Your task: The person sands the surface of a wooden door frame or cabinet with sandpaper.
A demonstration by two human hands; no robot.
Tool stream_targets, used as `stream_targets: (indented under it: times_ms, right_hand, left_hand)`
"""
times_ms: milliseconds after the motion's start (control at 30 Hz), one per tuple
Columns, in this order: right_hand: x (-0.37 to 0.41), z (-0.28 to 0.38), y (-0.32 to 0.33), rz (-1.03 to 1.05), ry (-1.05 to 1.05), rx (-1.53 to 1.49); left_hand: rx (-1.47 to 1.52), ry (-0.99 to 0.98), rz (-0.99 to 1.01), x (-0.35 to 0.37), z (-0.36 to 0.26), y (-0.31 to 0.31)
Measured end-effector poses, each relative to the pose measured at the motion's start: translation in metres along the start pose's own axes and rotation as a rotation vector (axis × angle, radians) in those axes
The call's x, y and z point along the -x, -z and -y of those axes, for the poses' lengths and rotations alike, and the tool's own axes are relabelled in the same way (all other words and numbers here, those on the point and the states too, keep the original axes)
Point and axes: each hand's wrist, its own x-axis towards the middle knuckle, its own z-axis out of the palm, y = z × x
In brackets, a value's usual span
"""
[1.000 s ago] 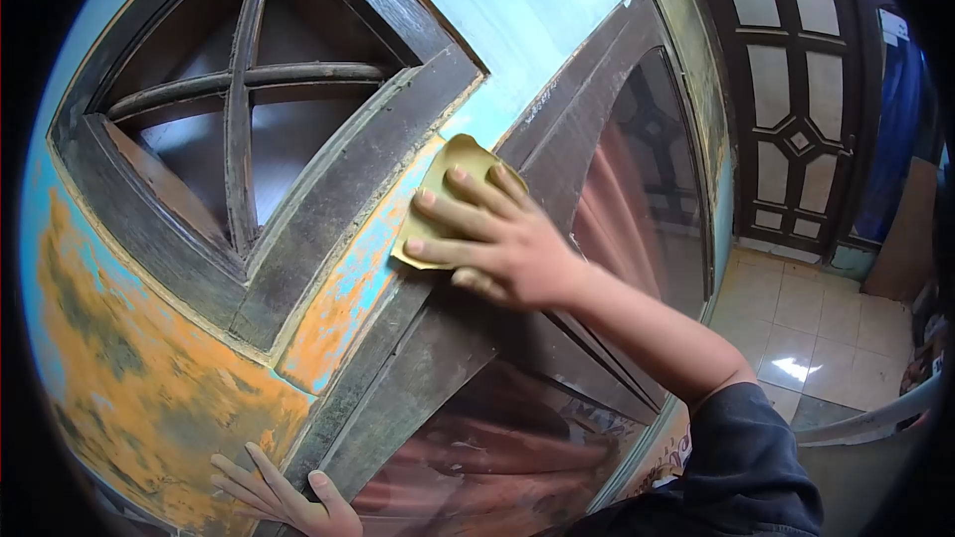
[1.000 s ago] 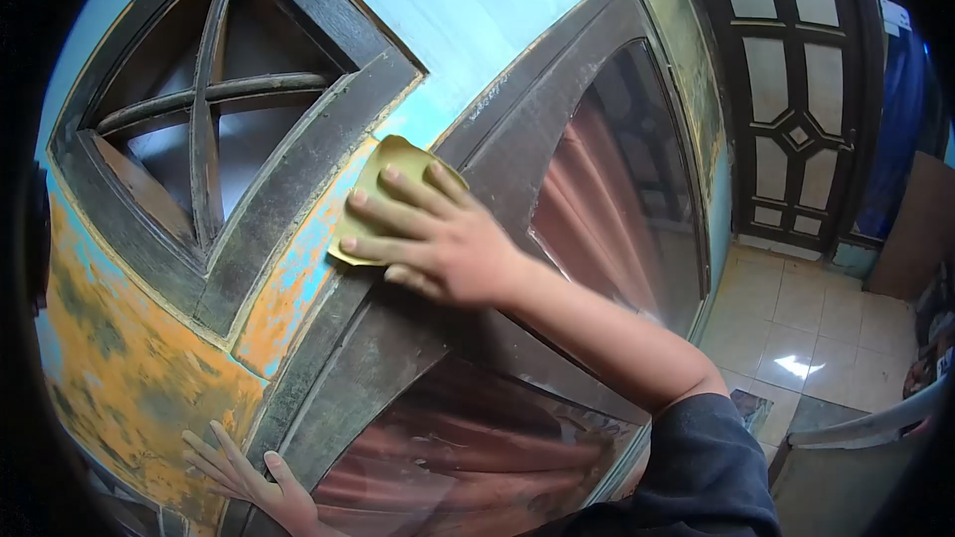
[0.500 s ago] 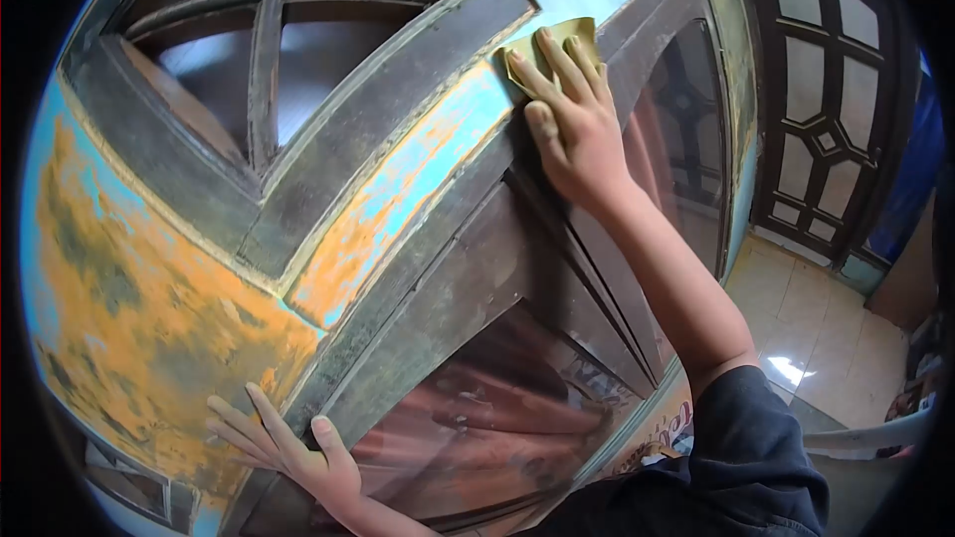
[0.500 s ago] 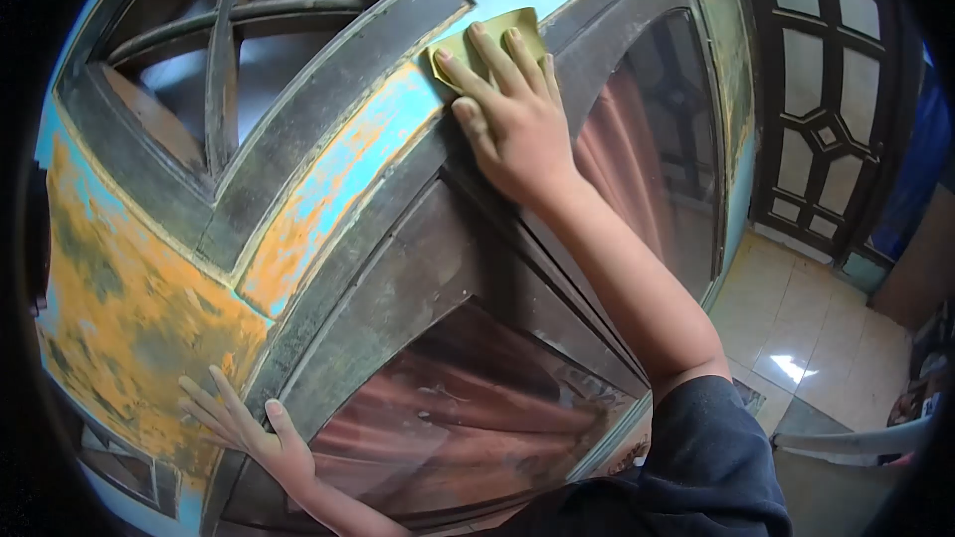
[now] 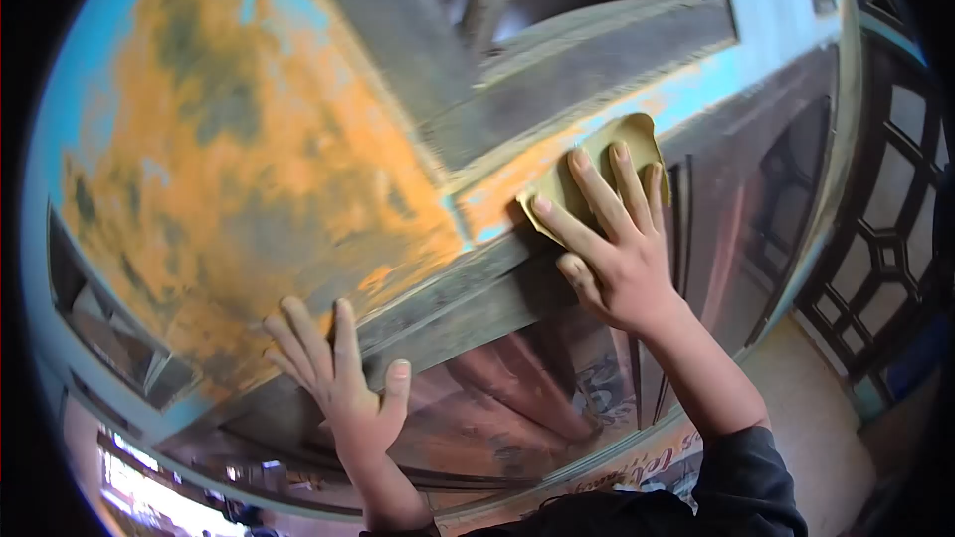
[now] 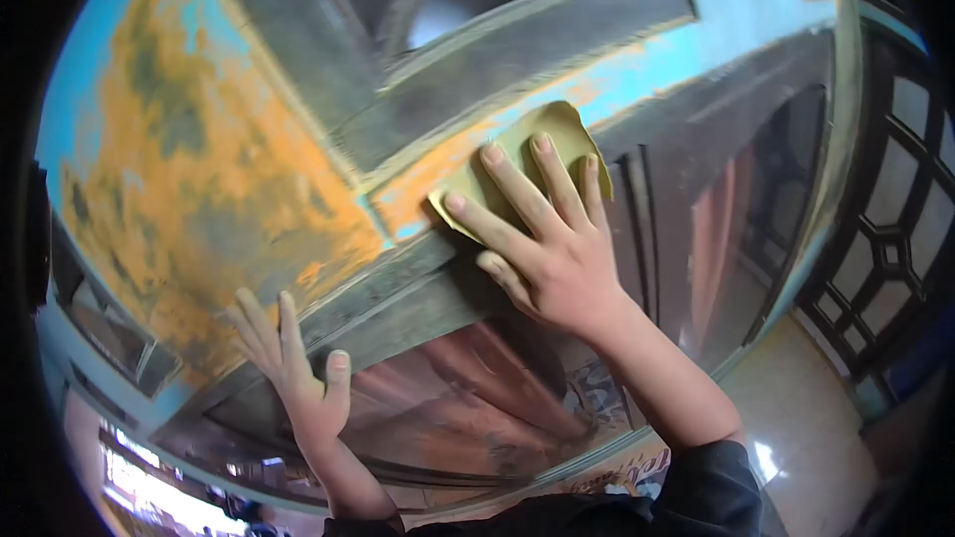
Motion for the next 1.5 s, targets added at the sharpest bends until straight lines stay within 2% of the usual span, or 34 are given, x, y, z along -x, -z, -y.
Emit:
stream_targets:
  times_ms: [100, 167, 200, 333, 500, 567, 633, 700, 767, 833, 900, 967, 1033, 1100, 1167, 1233, 1333, 1433, 1500]
  right_hand:
    - [-0.006, -0.023, -0.001, -0.089, -0.059, 0.057]
    - [-0.012, -0.026, -0.005, -0.26, -0.263, -0.031]
    - [-0.013, -0.015, -0.009, -0.265, -0.293, -0.065]
    - [0.005, 0.05, -0.018, 0.063, 0.018, 0.042]
    - [-0.012, 0.055, -0.024, -0.166, -0.231, -0.069]
    - [-0.011, 0.086, -0.034, -0.088, -0.082, -0.027]
    - [0.001, 0.114, -0.043, 0.11, 0.119, 0.009]
    - [-0.013, 0.124, -0.039, 0.154, 0.172, 0.052]
    - [-0.038, 0.125, -0.035, 0.085, 0.084, 0.05]
    - [-0.059, 0.138, -0.034, -0.006, 0.001, -0.09]
    - [-0.061, 0.166, -0.038, 0.091, 0.11, -0.025]
    - [-0.054, 0.187, -0.048, 0.269, 0.325, 0.018]
    - [-0.068, 0.198, -0.042, 0.303, 0.43, 0.079]
    - [-0.098, 0.199, -0.034, 0.272, 0.386, 0.052]
    - [-0.131, 0.197, -0.03, 0.119, 0.328, 0.029]
    - [-0.158, 0.196, -0.032, -0.055, 0.243, -0.147]
    - [-0.158, 0.225, -0.041, -0.055, 0.294, 0.042]
    - [-0.135, 0.256, -0.05, 0.202, 0.631, 0.106]
    - [-0.146, 0.26, -0.042, 0.24, 0.69, 0.105]
  left_hand:
    - [-0.03, 0.001, 0.021, 0.008, 0.019, 0.013]
    - [-0.07, 0.006, 0.025, 0.019, 0.043, 0.019]
    - [-0.118, 0.028, 0.031, 0.024, 0.054, 0.023]
    - [-0.153, 0.116, -0.01, 0.049, 0.099, 0.036]
    - [-0.153, 0.232, -0.051, 0.081, 0.138, 0.041]
    - [-0.184, 0.273, -0.058, 0.089, 0.151, 0.044]
    - [-0.205, 0.307, -0.059, 0.097, 0.165, 0.047]
    - [-0.202, 0.322, -0.056, 0.1, 0.179, 0.054]
    - [-0.215, 0.327, -0.071, 0.104, 0.195, 0.058]
    - [-0.241, 0.31, -0.107, 0.106, 0.214, 0.06]
    - [-0.23, 0.289, -0.184, 0.106, 0.231, 0.061]
    - [-0.201, 0.256, -0.275, 0.108, 0.251, 0.059]
    - [-0.239, 0.235, -0.329, 0.11, 0.27, 0.061]
    - [-0.254, 0.188, -0.375, 0.109, 0.284, 0.064]
    - [-0.27, 0.168, -0.394, 0.11, 0.29, 0.062]
    - [-0.282, 0.168, -0.402, 0.11, 0.288, 0.06]
    - [-0.277, 0.183, -0.392, 0.111, 0.288, 0.061]
    - [-0.221, 0.212, -0.44, 0.111, 0.288, 0.057]
    - [-0.205, 0.198, -0.455, 0.111, 0.287, 0.057]
